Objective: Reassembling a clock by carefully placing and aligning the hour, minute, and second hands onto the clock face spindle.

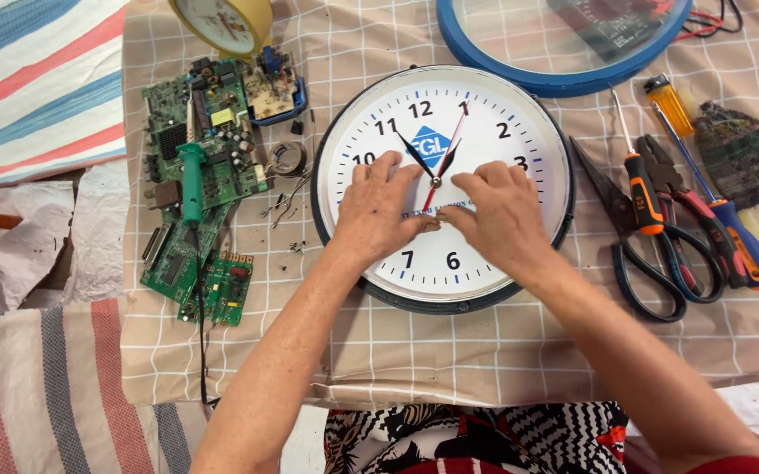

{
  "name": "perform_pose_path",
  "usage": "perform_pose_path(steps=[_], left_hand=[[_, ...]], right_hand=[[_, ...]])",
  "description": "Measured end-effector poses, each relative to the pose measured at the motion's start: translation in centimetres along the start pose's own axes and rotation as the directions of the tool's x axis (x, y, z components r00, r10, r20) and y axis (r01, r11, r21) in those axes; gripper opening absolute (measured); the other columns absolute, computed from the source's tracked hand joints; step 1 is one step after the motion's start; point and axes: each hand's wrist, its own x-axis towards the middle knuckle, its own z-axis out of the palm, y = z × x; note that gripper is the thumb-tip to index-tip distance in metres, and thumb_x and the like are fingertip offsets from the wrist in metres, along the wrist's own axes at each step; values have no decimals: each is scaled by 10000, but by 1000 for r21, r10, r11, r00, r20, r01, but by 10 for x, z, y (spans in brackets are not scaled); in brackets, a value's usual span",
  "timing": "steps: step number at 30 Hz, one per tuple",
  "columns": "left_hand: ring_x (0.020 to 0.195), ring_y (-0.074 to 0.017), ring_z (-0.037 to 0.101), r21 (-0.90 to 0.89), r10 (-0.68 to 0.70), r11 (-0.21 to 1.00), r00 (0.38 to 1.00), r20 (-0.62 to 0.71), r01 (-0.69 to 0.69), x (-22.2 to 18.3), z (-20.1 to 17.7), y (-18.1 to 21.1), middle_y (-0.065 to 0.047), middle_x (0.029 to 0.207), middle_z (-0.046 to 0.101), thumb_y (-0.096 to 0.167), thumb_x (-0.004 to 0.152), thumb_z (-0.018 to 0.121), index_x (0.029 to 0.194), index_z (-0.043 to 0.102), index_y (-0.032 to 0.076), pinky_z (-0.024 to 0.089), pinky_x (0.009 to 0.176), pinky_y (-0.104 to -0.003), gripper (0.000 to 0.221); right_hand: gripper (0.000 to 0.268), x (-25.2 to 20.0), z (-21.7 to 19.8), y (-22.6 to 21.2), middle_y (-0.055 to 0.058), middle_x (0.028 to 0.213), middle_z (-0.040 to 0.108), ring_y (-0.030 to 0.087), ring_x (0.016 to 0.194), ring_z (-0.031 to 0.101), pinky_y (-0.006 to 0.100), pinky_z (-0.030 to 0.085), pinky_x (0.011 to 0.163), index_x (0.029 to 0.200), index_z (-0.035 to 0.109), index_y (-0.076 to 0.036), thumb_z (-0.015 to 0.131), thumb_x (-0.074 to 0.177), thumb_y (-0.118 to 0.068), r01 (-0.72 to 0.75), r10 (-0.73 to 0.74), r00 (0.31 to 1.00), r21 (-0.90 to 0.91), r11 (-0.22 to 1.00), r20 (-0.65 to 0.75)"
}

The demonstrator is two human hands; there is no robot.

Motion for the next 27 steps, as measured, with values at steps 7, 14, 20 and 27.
perform_pose_path(steps=[7,14,20,27], left_hand=[[1055,-307,680,9,69,998,995,-76,-68,15,10,-18,-106,1152,675,166,946,686,1166,736,155,579,878,-427,226],[877,-187,700,394,435,826,901,8,-402,40,-3,-8,-55,954,726,124,941,712,1059,785,234,566,810,-306,177],[935,-185,713,559,421,695,886,194,-452,44,-17,8,-47,1014,753,157,892,768,1033,789,255,570,870,-314,173],[890,-162,696,614,470,619,857,209,-489,49,-14,8,-31,983,740,223,909,755,1021,773,265,570,825,-294,122]], right_hand=[[396,-6,-6,-11,133,1090,575,309,1079,519,437,382,901,1238,737,-125,806,868,-249,-137,137,991,84,987,8],[375,-1,-18,-20,170,1076,616,317,1048,565,442,399,861,1190,764,-123,832,824,-165,-179,177,984,113,977,31],[395,-1,-20,-20,183,1071,636,316,1024,577,436,402,841,1184,765,-108,848,799,-144,-170,169,985,117,978,19],[444,-1,-25,-22,208,1064,635,319,1008,570,430,405,832,1209,740,-56,861,790,-139,-163,165,986,192,968,10]])
